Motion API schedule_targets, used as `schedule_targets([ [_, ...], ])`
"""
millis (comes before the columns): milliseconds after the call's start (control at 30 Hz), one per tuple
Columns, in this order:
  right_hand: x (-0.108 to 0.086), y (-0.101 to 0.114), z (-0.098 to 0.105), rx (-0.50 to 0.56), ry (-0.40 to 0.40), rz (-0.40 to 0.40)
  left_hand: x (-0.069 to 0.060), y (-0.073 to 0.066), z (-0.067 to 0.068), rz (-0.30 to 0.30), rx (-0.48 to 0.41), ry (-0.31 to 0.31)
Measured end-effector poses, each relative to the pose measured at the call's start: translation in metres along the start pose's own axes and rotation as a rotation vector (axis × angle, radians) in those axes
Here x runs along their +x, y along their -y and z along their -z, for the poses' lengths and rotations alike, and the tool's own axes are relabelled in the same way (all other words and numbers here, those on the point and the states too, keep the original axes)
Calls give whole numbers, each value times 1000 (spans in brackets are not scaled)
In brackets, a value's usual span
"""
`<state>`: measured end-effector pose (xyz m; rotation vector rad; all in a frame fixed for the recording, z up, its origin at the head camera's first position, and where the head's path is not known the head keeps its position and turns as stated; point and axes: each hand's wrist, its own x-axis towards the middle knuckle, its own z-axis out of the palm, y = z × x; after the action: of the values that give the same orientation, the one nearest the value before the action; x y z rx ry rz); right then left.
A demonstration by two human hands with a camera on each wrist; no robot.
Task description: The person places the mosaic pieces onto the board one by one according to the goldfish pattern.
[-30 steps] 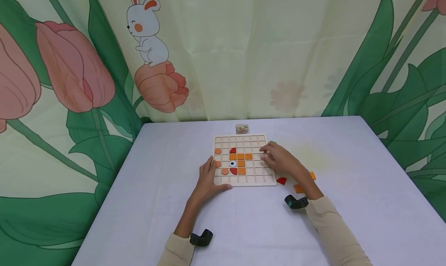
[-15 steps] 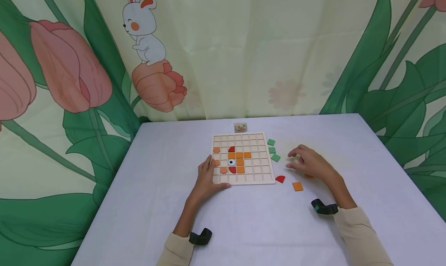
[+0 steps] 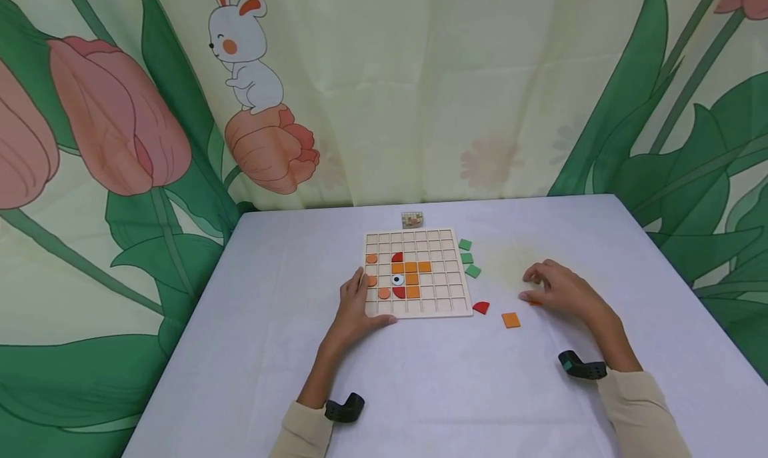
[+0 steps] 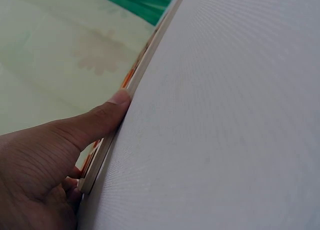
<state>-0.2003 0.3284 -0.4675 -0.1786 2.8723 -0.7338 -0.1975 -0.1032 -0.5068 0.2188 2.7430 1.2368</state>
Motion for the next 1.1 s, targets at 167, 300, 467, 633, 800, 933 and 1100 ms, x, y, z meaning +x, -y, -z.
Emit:
schedule_targets([
  [167, -4, -2, 2, 35, 14, 37, 0, 1, 0, -5, -2, 2],
  [300, -5, -1, 2, 58, -3, 101, 0, 2, 0, -1, 8, 5],
  [467, -1, 2, 0, 65, -53, 148, 2, 2, 0, 5, 24, 2],
  [633, -1, 4, -2, 53, -49, 110, 2, 2, 0, 9, 14, 6],
  [800, 1, 4, -4, 13, -27, 78, 0, 2, -1, 8, 10, 8],
  [933, 5, 8, -7, 2, -26, 102, 0, 2, 0, 9, 6, 3],
  [1100, 13, 17, -8, -19, -31, 142, 1, 1, 0, 5, 6, 3],
])
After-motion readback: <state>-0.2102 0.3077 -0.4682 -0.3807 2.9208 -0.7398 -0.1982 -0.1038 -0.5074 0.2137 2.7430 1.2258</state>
